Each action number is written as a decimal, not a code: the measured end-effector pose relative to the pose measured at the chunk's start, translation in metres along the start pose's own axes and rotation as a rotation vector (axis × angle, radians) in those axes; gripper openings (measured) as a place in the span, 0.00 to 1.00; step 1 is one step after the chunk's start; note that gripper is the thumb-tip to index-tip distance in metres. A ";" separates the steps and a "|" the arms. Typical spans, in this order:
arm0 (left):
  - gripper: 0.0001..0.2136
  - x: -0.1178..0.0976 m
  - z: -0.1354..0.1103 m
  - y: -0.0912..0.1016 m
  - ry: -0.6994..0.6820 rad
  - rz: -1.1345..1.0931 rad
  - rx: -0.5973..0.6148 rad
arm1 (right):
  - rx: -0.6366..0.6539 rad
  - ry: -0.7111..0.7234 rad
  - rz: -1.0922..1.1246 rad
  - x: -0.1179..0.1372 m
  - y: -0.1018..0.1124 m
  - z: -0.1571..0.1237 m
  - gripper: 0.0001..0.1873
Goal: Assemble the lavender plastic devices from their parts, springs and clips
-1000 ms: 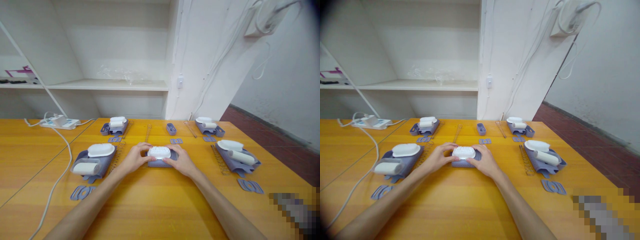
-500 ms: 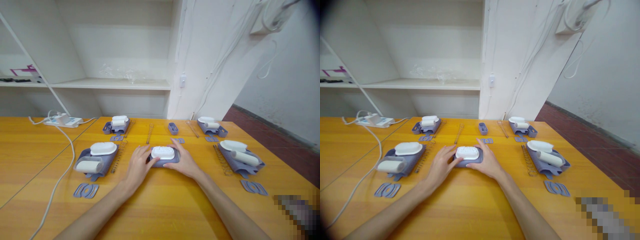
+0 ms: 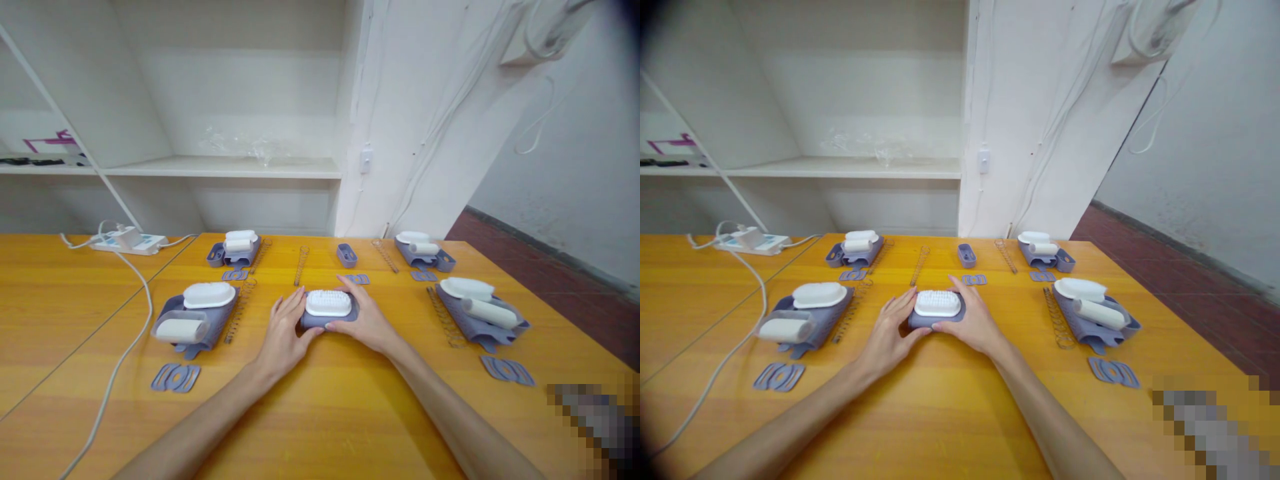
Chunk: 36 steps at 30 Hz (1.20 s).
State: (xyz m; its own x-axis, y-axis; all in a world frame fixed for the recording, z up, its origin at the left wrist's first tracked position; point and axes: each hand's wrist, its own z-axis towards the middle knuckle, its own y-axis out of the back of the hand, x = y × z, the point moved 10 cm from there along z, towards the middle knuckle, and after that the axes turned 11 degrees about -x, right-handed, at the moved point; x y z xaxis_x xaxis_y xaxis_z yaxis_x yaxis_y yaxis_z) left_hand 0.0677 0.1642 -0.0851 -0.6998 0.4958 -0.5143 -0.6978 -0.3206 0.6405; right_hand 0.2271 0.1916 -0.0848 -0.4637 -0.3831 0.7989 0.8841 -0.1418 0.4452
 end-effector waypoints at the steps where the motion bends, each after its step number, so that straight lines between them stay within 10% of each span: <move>1: 0.29 0.000 0.000 0.000 0.010 -0.017 -0.005 | -0.003 0.011 -0.020 0.001 0.000 0.000 0.49; 14: 0.26 -0.001 0.006 0.011 -0.001 -0.005 -0.025 | 0.091 0.273 -0.457 0.027 0.006 -0.006 0.48; 20: 0.24 -0.002 0.009 0.012 -0.058 -0.040 0.011 | -0.141 0.186 -0.366 -0.007 0.049 0.022 0.19; 28: 0.36 0.016 0.005 -0.005 0.070 -0.196 0.122 | -0.103 0.151 -0.504 -0.041 0.041 0.055 0.18; 36: 0.28 0.015 0.015 0.002 0.166 -0.320 0.076 | -0.150 0.126 -0.483 -0.034 0.040 0.067 0.19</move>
State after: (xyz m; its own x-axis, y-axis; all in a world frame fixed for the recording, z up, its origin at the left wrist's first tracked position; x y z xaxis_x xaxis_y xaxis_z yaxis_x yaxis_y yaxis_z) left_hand 0.0577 0.1834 -0.0829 -0.4672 0.4220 -0.7770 -0.8765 -0.1058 0.4695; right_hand 0.2741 0.2603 -0.0668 -0.8183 -0.3473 0.4580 0.5742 -0.4552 0.6805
